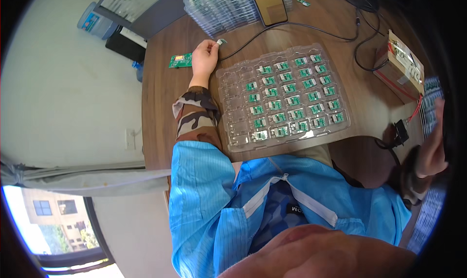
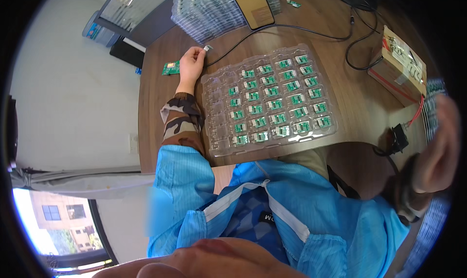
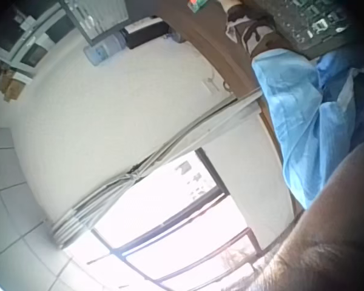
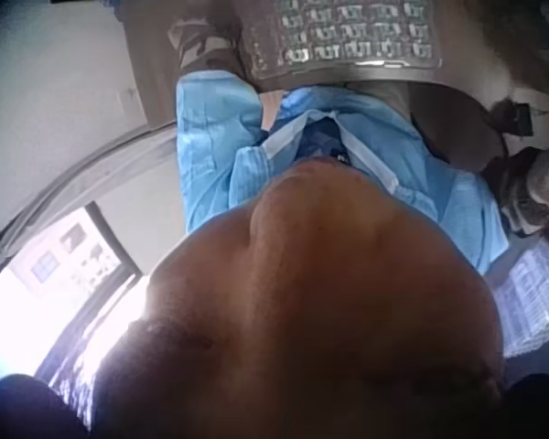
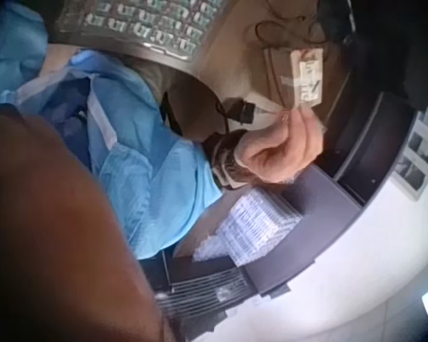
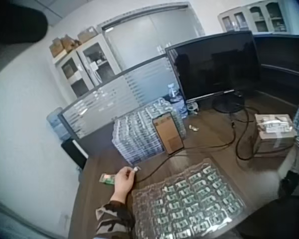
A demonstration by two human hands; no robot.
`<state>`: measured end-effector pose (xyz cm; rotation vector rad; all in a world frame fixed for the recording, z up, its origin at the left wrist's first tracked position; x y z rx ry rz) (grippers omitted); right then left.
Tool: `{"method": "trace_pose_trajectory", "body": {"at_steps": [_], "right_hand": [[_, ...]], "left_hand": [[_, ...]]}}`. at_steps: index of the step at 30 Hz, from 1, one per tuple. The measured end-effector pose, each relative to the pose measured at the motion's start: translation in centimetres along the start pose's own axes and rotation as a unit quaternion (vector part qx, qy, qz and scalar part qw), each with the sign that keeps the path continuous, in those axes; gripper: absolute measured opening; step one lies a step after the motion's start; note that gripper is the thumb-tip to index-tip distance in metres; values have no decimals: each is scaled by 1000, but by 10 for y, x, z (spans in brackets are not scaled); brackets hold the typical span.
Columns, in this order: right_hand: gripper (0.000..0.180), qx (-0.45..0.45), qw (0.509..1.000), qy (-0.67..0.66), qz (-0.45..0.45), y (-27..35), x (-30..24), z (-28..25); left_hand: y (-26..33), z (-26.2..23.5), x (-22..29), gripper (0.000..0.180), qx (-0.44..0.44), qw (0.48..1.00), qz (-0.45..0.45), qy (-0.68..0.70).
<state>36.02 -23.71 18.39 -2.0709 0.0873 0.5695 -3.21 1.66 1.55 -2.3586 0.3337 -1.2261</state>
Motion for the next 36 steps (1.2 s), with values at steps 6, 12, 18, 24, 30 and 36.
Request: {"method": "trace_pose_trajectory", "body": {"at_steps": [6, 12, 18, 24, 30, 36], "right_hand": [[15, -198, 945, -87, -245, 17, -1, 100], [21, -269, 933, -235, -46, 32, 69, 206], [24, -321, 925, -188, -71, 52, 73, 220], [29, -298, 942, -140, -62, 54, 72, 230], [31, -290, 944, -143, -66, 51, 77, 236], [29, -302, 941, -136, -69, 47, 75, 238]], "left_hand": [[-9, 24, 15, 12, -26, 998, 39, 36], [-8, 26, 12, 13, -18, 999, 28, 20], [-4, 25, 13, 13, -7, 999, 25, 30], [-7, 23, 9, 13, -8, 999, 1, 41], [-5, 33, 11, 13, -12, 996, -40, 76], [-5, 28, 4, 13, -21, 994, -30, 105]]}}
Point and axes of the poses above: each hand's wrist, its own y-axis away from the middle knuckle, its own z-axis out of the palm, x = y × z, the point moved 3 cm from there along -y, towards the middle knuckle, and after that the axes turned 12 degrees about y, right-handed, at the moved point
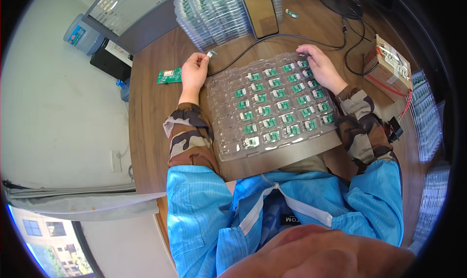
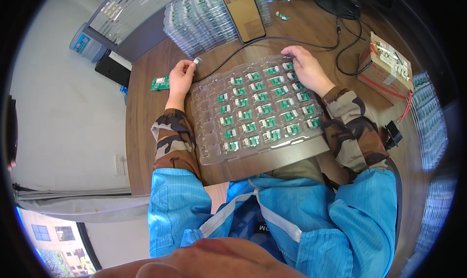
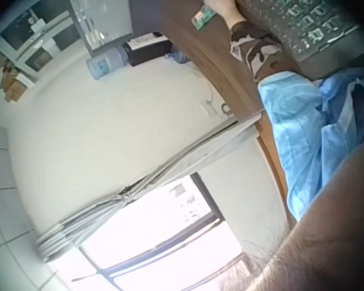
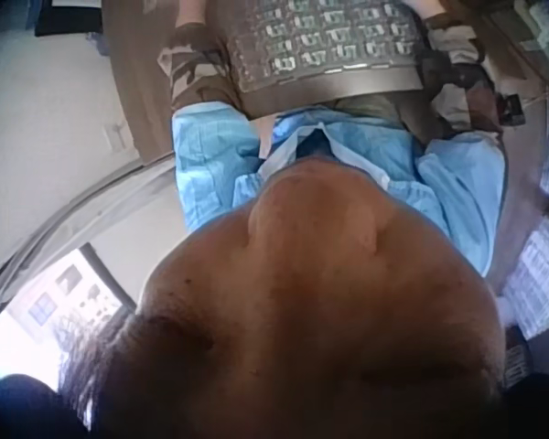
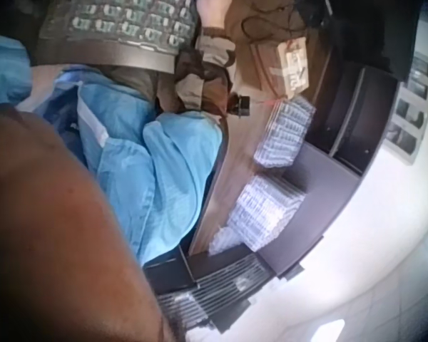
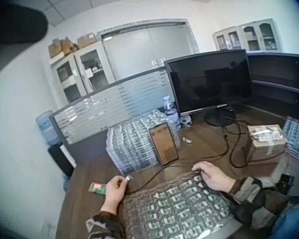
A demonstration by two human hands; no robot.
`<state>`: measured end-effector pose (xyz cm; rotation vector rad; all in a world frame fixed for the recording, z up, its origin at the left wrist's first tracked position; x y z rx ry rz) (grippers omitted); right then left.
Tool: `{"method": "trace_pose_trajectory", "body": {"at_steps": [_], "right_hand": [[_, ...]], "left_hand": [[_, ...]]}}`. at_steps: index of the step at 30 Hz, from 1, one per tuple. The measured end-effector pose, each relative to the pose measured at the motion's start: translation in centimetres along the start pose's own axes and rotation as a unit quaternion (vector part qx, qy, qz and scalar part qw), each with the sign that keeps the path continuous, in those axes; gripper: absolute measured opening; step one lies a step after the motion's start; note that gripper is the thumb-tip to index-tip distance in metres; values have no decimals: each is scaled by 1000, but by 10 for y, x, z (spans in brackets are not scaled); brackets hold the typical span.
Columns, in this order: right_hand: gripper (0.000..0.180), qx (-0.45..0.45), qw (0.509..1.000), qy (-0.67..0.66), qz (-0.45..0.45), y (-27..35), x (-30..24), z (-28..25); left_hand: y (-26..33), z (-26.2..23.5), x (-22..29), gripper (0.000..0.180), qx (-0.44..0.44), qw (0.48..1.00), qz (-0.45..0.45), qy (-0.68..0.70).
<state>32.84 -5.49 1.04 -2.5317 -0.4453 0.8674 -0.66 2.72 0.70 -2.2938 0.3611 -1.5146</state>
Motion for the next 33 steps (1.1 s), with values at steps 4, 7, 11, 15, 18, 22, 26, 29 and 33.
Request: {"method": "trace_pose_trajectory", "body": {"at_steps": [4, 7, 11, 15, 18, 22, 26, 29, 33], "right_hand": [[28, 5, 1000, 0, -18, 2, 2, 4], [26, -7, 1000, -28, 0, 3, 1, 4], [24, -20, 996, -75, 41, 3, 5, 4], [24, -28, 996, -75, 45, 2, 4, 3], [25, -33, 996, -75, 46, 2, 4, 2], [26, -31, 996, -69, 48, 3, 4, 3], [28, 5, 999, -28, 35, 3, -2, -1], [31, -4, 993, -86, 86, 2, 0, -3], [33, -3, 993, -83, 85, 1, 1, -2]], "left_hand": [[1, -2, -1, 13, -24, 1000, -8, -9], [2, -1, 2, 12, -23, 1000, -9, -17], [1, 1, 2, 13, -18, 999, -7, -36], [1, 0, 1, 13, -19, 999, -11, -45], [2, 2, 5, 12, -30, 998, 0, -61], [3, 2, 9, 12, -27, 997, -2, -71], [4, 1, 10, 12, -25, 996, 7, -81], [4, 1, 11, 13, -28, 996, 12, -85], [2, 1, 8, 12, -28, 996, 3, -80]]}}
Point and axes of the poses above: each hand's wrist, its own y-axis away from the middle knuckle, its own z-axis out of the palm, x = y × z, the point moved 3 cm from there along -y, towards the middle knuckle, and after that the axes turned 12 degrees about y, right-handed, at the moved point
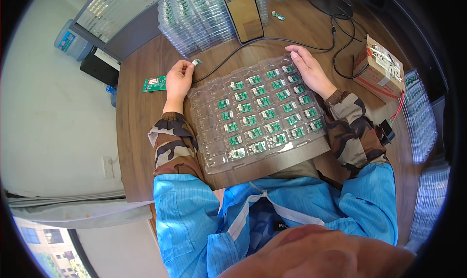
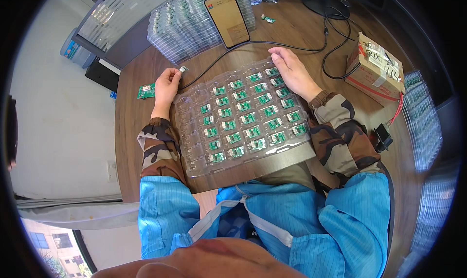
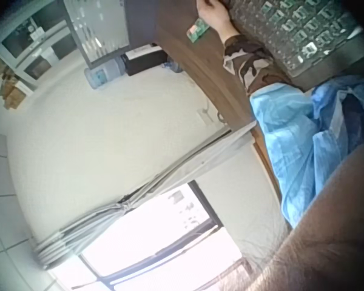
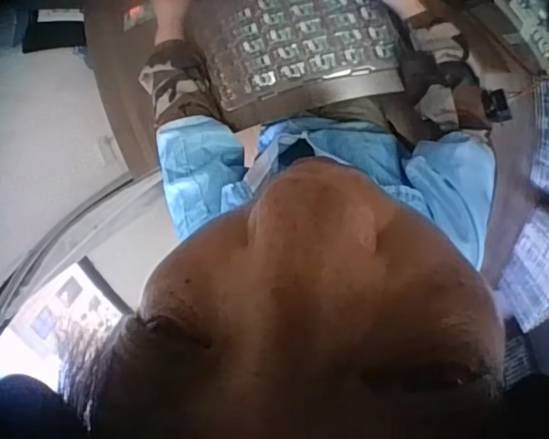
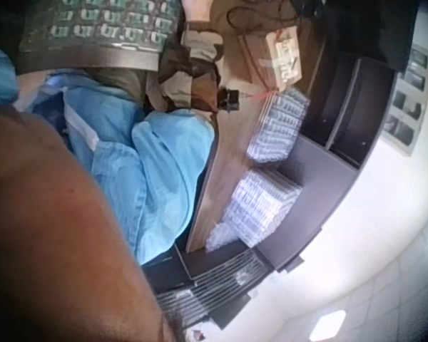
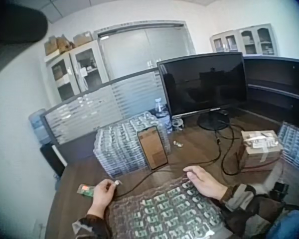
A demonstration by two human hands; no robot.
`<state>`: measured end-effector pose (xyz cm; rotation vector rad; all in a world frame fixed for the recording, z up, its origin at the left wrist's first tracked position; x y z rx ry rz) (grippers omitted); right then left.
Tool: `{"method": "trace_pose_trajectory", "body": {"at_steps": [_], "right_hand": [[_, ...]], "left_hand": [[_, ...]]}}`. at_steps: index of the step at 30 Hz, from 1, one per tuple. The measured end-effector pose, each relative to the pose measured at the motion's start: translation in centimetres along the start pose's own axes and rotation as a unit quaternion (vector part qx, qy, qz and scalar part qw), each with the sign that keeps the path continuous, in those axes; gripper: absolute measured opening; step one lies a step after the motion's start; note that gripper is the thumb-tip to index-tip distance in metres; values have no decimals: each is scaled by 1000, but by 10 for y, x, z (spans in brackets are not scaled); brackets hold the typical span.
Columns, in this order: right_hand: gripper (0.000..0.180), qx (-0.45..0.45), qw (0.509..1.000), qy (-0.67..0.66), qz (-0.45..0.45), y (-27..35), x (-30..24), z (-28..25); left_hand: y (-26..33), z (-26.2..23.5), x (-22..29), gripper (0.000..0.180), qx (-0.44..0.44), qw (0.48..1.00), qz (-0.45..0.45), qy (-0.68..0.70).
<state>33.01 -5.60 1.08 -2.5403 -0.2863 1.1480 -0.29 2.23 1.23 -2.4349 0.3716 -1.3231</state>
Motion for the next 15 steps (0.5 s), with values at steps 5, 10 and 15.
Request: {"method": "trace_pose_trajectory", "body": {"at_steps": [5, 10, 15], "right_hand": [[34, -3, 1000, 5, 1, 0, 1, 1], [34, -1, 1000, 14, -5, 1, -1, 0], [34, -2, 1000, 8, -1, 1, -2, 0]], "left_hand": [[0, 1, -1, 12, -4, 1000, -9, 11], [1, 0, 1, 12, 0, 1000, 7, 5], [0, 1, -1, 13, 9, 1000, 4, 7]]}}
Point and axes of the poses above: each hand's wrist, its own y-axis away from the middle knuckle, its own z-axis out of the palm, x = y × z, the point moved 3 cm from there along -y, towards the middle knuckle, and after that the axes turned 12 degrees about y, right-handed, at the moved point
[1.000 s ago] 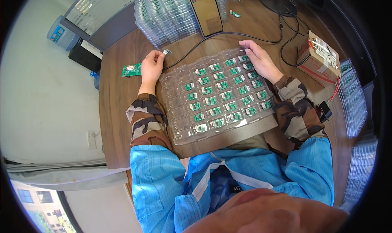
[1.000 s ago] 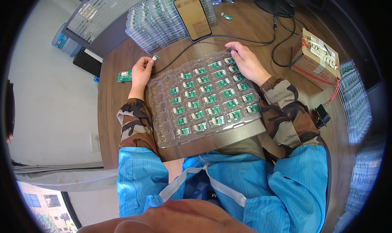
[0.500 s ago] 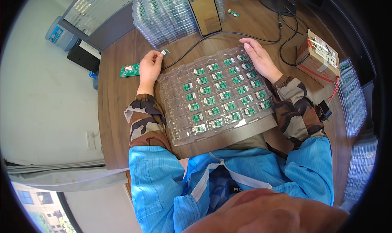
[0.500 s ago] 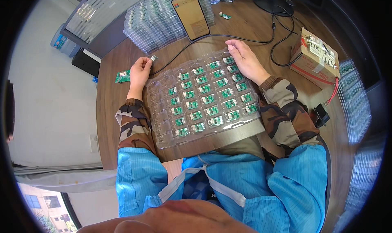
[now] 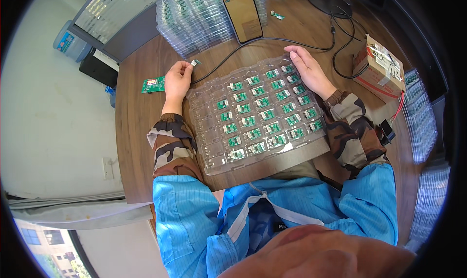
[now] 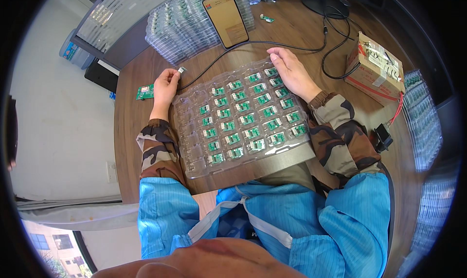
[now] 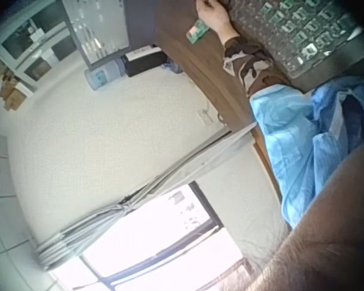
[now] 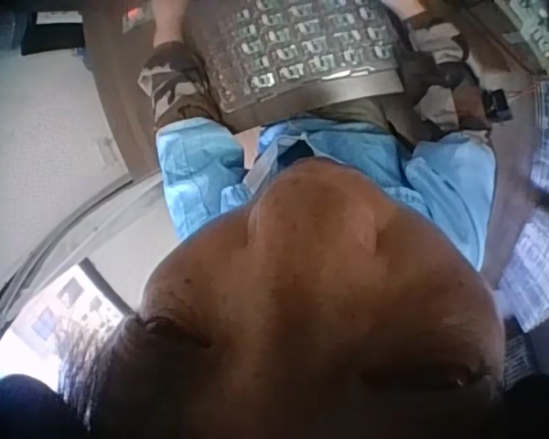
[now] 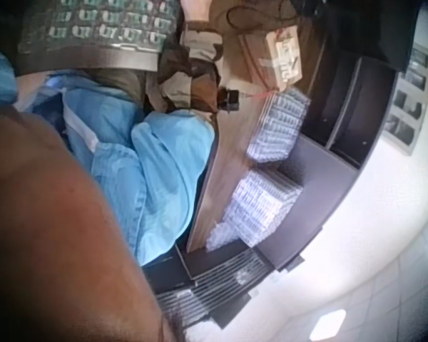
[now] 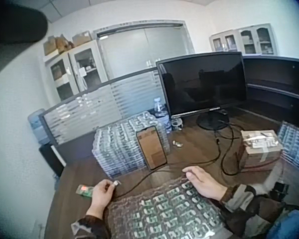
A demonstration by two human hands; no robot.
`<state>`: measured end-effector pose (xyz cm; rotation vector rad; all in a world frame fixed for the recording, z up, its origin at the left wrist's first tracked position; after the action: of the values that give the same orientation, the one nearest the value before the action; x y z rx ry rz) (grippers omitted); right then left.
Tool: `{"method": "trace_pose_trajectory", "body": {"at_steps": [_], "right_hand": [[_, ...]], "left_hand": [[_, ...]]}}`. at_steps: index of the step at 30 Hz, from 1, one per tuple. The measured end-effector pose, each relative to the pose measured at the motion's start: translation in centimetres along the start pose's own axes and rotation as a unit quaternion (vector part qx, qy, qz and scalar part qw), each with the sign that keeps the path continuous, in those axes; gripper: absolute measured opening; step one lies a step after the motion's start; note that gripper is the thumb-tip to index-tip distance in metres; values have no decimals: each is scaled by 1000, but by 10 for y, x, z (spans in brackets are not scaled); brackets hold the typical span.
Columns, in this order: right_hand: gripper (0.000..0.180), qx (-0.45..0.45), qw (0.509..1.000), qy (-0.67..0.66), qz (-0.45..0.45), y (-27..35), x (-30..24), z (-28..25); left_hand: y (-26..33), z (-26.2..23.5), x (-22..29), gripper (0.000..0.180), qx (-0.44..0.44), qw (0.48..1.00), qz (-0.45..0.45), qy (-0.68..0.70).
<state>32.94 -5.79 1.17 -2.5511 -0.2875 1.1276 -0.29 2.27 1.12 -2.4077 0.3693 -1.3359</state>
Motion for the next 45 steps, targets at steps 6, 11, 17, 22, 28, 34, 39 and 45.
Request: {"method": "trace_pose_trajectory", "body": {"at_steps": [6, 11, 17, 22, 28, 34, 39, 45], "right_hand": [[33, 4, 1000, -3, -5, 0, 0, 1], [33, 1, 1000, 0, -2, 0, 0, 0], [32, 8, 1000, 6, -8, 1, -1, 0], [32, 5, 1000, 2, -3, 1, -3, 0], [31, 10, 1000, 4, -10, 0, -4, 0], [31, 7, 1000, 5, -5, 1, -3, 0], [32, 7, 1000, 8, -8, 1, -3, 0], [32, 2, 1000, 8, -4, 0, -3, -1]], "left_hand": [[1, -2, -1, 13, -1, 1000, -10, -2], [1, -1, 2, 13, -2, 1000, -4, 7], [1, -1, 3, 13, -7, 1000, -12, 7], [1, -1, 5, 12, -5, 1000, -9, 2], [1, -2, 5, 12, -8, 1000, -13, 7], [0, -1, -1, 13, -7, 1000, -16, 3], [0, -1, -1, 13, -8, 1000, -17, 11], [0, 1, 0, 13, -10, 1000, -12, 17]]}}
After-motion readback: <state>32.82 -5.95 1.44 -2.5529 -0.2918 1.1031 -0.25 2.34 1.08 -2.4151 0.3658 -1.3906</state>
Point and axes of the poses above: each hand's wrist, its own y-axis away from the middle knuckle, its own z-axis out of the palm, x = y × z, the point moved 3 cm from there along -y, towards the middle knuckle, and after that the axes turned 12 degrees about y, right-handed, at the moved point
